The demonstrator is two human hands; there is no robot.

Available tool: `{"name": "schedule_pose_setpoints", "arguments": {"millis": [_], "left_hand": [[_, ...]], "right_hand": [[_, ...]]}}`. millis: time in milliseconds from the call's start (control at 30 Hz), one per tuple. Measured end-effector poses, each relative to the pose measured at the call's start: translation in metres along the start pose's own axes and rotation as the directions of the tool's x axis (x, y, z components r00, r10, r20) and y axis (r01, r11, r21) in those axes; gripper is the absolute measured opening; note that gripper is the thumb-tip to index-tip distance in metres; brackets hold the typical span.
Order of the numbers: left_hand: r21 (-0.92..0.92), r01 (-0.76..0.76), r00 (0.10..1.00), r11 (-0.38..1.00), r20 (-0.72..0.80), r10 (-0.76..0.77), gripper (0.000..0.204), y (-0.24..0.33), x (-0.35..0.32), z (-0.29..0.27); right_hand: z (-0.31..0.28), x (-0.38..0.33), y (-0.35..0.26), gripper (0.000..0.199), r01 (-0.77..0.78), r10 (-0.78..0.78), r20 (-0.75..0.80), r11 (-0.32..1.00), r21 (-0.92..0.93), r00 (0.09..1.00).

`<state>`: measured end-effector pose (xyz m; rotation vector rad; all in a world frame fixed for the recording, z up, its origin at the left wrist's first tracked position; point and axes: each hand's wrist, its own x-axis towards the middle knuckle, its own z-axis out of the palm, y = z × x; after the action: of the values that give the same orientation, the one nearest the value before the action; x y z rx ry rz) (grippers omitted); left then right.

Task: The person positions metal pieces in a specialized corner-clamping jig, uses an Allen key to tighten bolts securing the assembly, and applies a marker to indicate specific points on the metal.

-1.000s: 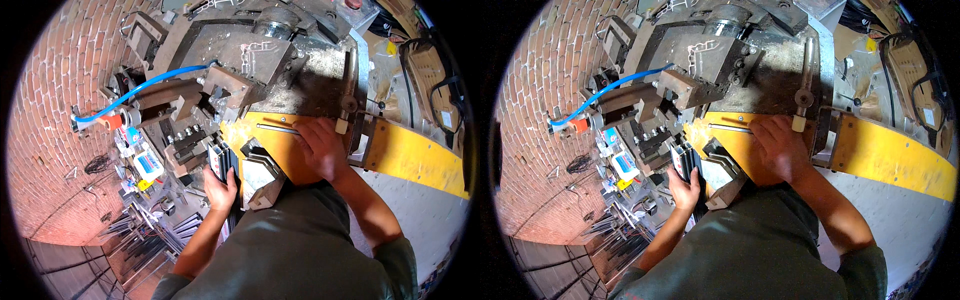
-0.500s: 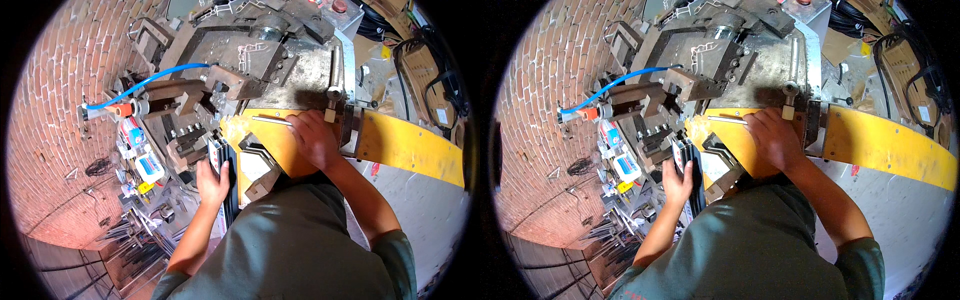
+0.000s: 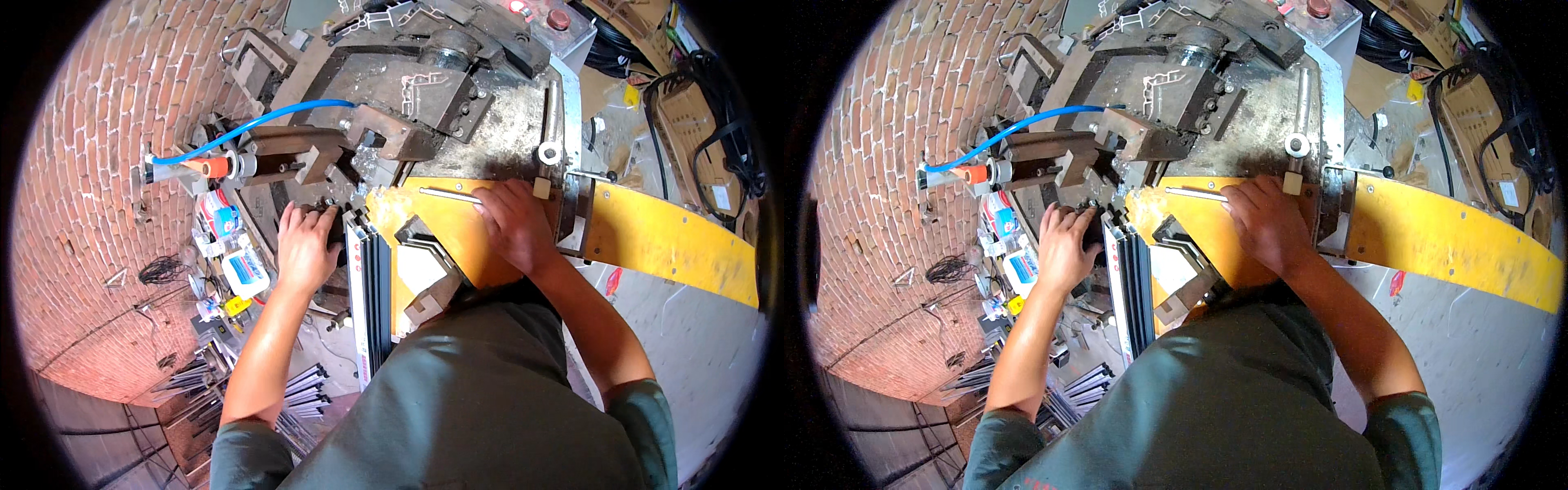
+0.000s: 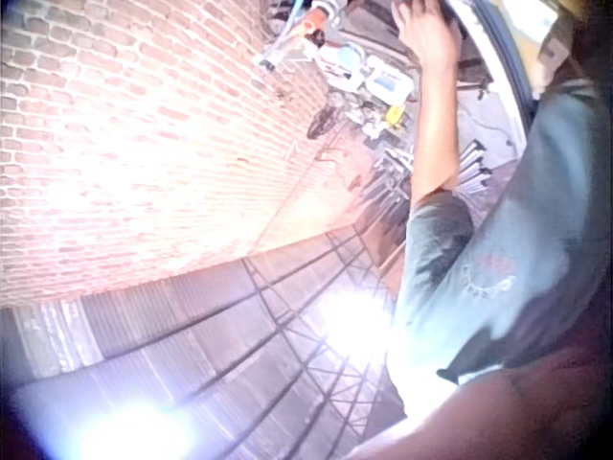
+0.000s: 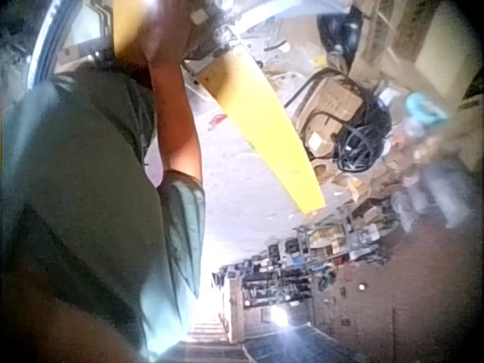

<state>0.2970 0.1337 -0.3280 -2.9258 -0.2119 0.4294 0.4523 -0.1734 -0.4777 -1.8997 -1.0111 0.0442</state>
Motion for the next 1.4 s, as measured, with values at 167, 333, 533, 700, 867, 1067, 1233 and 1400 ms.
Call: {"name": "schedule_pose_setpoints", "arguments": {"millis": [167, 333, 533, 700, 867, 1067, 1233, 1400], "left_hand": [[-0.05, -0.017, 0.997, 0.999, 0.075, 0.021, 0.057, -0.017, 0.007, 0.018], [-0.142, 0.001, 0.997, 0.99, 0.071, 0.01, 0.052, -0.019, 0.007, 0.026], [-0.143, 0.036, 0.998, 0.989, 0.054, -0.028, 0.049, -0.01, 0.003, 0.018], [-0.249, 0.097, 0.965, 0.964, -0.212, -0.152, 0.049, 0.017, -0.03, 0.005], [-0.415, 0.104, 0.886, 0.904, -0.374, -0.274, 0.041, 0.046, -0.096, 0.021], [-0.532, 0.153, 0.865, 0.832, -0.335, -0.374, 0.038, 0.069, -0.139, 0.056], [-0.624, 0.302, 0.825, 0.721, -0.207, -0.525, 0.072, 0.079, -0.137, 0.085], [-0.625, 0.397, 0.811, 0.672, -0.103, -0.575, 0.054, 0.092, -0.14, 0.134]], "right_hand": [[0.0, -0.005, 0.0, 0.023, -0.034, 0.035, 0.046, 0.999, -0.014, 0.998], [0.001, -0.006, 0.001, 0.028, -0.021, 0.023, 0.047, 0.999, -0.042, 0.999], [-0.001, -0.004, 0.001, 0.029, -0.019, 0.022, 0.056, 0.998, -0.068, 0.998], [-0.002, 0.001, -0.004, 0.025, -0.009, 0.009, -0.005, 1.0, -0.029, 1.0], [0.001, -0.002, -0.003, 0.027, -0.007, 0.008, 0.028, 1.0, -0.031, 1.0], [0.004, 0.0, -0.009, 0.019, 0.043, -0.037, 0.057, 0.993, -0.108, 0.998], [0.004, 0.002, -0.014, 0.019, 0.098, -0.089, 0.05, 0.97, -0.221, 0.995], [0.005, 0.005, -0.016, 0.019, 0.145, -0.134, 0.063, 0.957, -0.252, 0.989]]}}
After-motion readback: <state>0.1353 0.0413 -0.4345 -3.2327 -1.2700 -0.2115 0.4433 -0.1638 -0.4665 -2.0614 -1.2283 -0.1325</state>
